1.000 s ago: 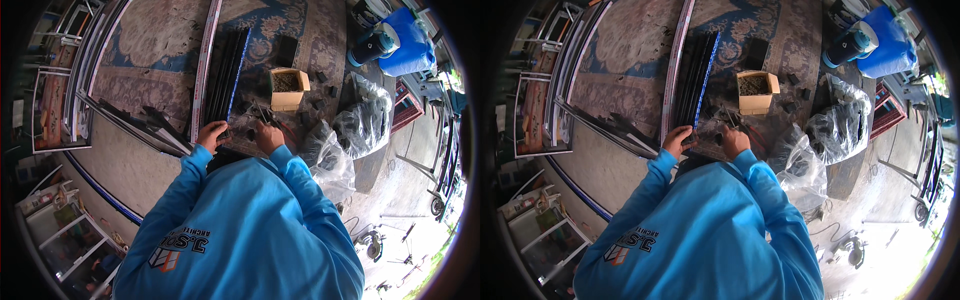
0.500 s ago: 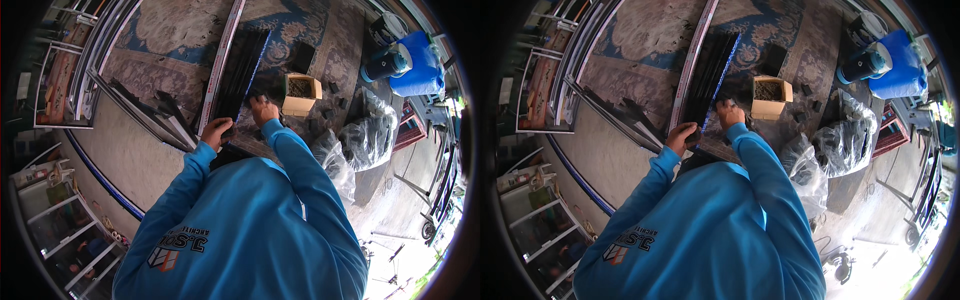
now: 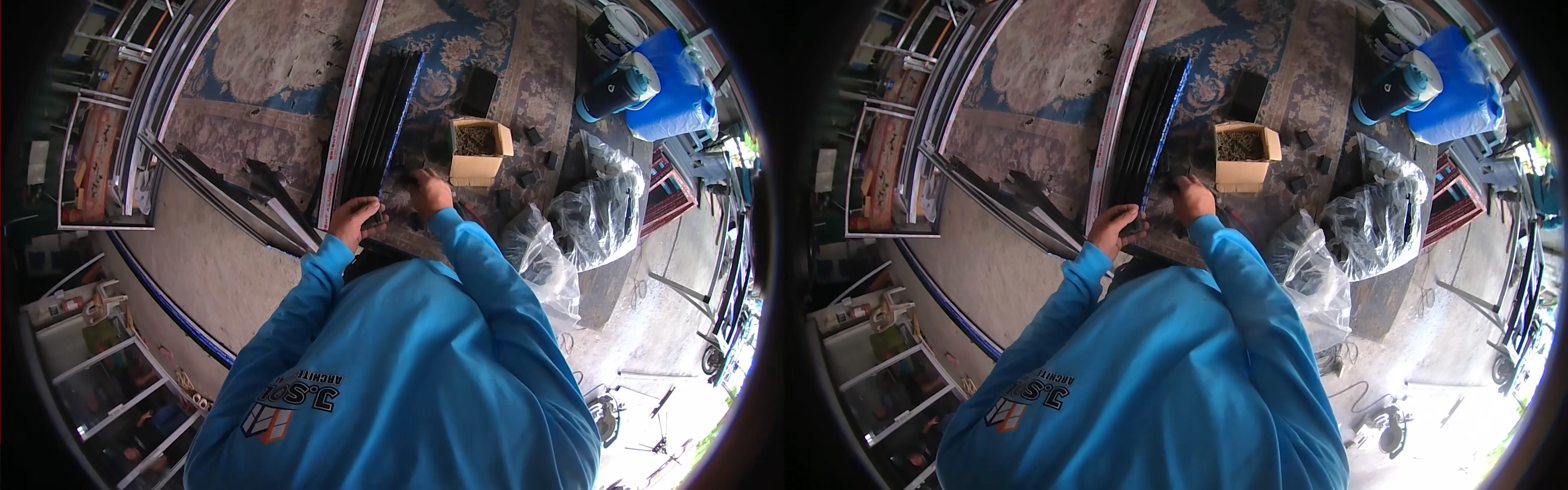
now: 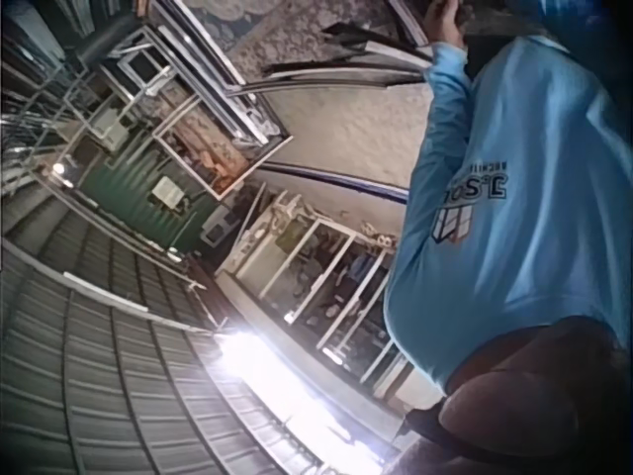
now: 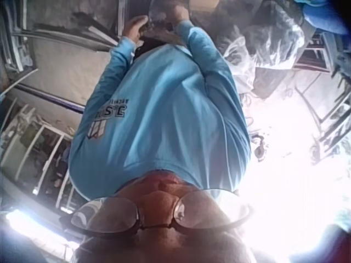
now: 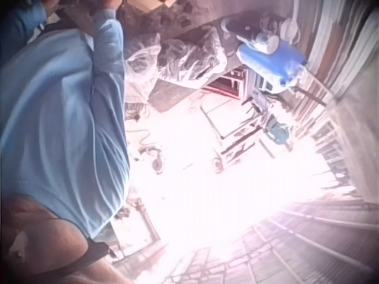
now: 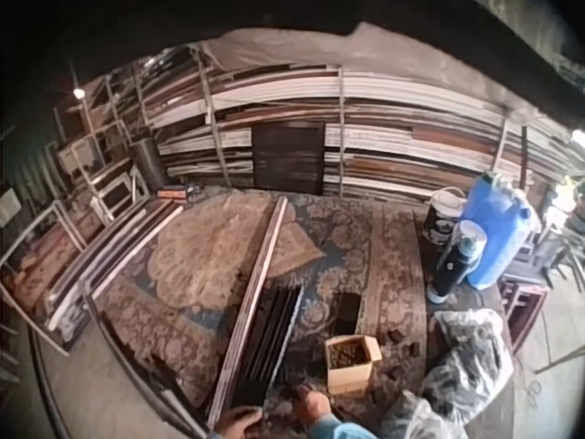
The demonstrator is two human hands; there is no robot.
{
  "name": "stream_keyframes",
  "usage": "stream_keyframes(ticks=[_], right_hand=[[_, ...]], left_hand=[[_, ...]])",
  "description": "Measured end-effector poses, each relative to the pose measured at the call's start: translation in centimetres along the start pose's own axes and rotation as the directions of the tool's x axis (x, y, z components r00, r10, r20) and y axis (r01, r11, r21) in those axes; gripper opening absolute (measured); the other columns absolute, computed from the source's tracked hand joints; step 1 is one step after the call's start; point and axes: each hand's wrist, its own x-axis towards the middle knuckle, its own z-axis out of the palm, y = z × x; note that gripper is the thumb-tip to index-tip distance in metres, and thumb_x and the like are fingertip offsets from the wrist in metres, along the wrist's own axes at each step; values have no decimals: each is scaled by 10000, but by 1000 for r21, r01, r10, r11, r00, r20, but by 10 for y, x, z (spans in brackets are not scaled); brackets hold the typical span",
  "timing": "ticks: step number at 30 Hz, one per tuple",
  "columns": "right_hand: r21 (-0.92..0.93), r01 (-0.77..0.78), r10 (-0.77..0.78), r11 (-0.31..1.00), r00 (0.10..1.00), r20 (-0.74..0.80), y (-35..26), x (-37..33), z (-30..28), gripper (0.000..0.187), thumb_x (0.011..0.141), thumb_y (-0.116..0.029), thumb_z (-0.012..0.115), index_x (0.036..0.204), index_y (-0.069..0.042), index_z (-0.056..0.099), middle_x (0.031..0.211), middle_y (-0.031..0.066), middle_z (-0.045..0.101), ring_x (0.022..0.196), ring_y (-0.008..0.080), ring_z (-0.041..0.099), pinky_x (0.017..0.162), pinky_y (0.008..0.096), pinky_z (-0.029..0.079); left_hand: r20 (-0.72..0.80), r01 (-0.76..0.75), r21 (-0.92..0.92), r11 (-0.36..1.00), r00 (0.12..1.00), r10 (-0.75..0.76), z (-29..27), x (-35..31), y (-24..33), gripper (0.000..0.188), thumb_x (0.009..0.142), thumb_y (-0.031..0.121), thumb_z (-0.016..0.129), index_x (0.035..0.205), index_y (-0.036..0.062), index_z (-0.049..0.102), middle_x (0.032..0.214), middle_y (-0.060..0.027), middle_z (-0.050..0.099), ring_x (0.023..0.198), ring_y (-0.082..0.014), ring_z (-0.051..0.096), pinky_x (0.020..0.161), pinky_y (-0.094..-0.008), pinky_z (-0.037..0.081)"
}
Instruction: Assembling and inspecting aluminum window or door frame components using small hardware and a screwdriver.
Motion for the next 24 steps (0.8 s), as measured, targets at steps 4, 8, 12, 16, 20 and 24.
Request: stream_keyframes(ticks=[4, 8, 12, 16, 20, 24], right_hand=[[851, -517, 180, -97, 832, 526, 7, -14, -31, 227, 881, -111, 641, 1101, -59, 631, 978, 78, 664, 883, 252, 664, 771, 352, 560], [791, -483, 9, -375, 852, 524, 22, -33, -31, 189, 931, -133, 601, 1092, -37, 627, 933, 63, 661, 826, 190, 662, 741, 307, 576], [758, -478, -56, -443, 859, 509, 18, -46, -29, 203, 921, -108, 582, 1097, -13, 617, 917, 54, 667, 828, 170, 669, 743, 289, 587], [730, -521, -186, -443, 850, 493, 20, -47, -29, 232, 922, -102, 558, 1121, 11, 595, 979, 68, 668, 874, 178, 669, 775, 284, 583], [741, -522, -188, -422, 850, 492, 20, -48, -31, 240, 930, -102, 541, 1139, 7, 587, 987, 68, 664, 883, 178, 666, 779, 274, 579], [754, -538, -105, -376, 834, 542, 16, -49, -33, 263, 917, -91, 582, 1166, -8, 592, 985, 70, 668, 854, 184, 669, 761, 296, 585]], left_hand=[[17, -34, -20, 999, 999, 34, -1, -2, 3, 229, 912, 149, 629, 1112, 38, 610, 1018, -102, 648, 908, -246, 663, 789, -372, 577], [38, -43, 11, 999, 998, 42, 7, -9, 12, 245, 914, 144, 625, 1134, 38, 606, 1019, -105, 647, 906, -241, 664, 790, -373, 579], [132, -84, 128, 988, 989, 67, 25, -14, 24, 245, 921, 137, 614, 1149, 47, 604, 1046, -93, 640, 913, -226, 663, 791, -365, 579], [186, -93, 213, 973, 981, 53, 39, -14, 30, 239, 929, 137, 603, 1152, 53, 605, 1063, -76, 632, 922, -215, 661, 796, -354, 581], [212, -100, 216, 971, 976, 54, 41, -11, 29, 235, 931, 149, 601, 1146, 53, 607, 1056, -69, 628, 926, -209, 658, 796, -354, 586], [167, -86, 121, 989, 984, 65, 39, -8, 28, 206, 919, 145, 632, 1092, 34, 634, 1007, -44, 634, 893, -197, 663, 781, -349, 598]])
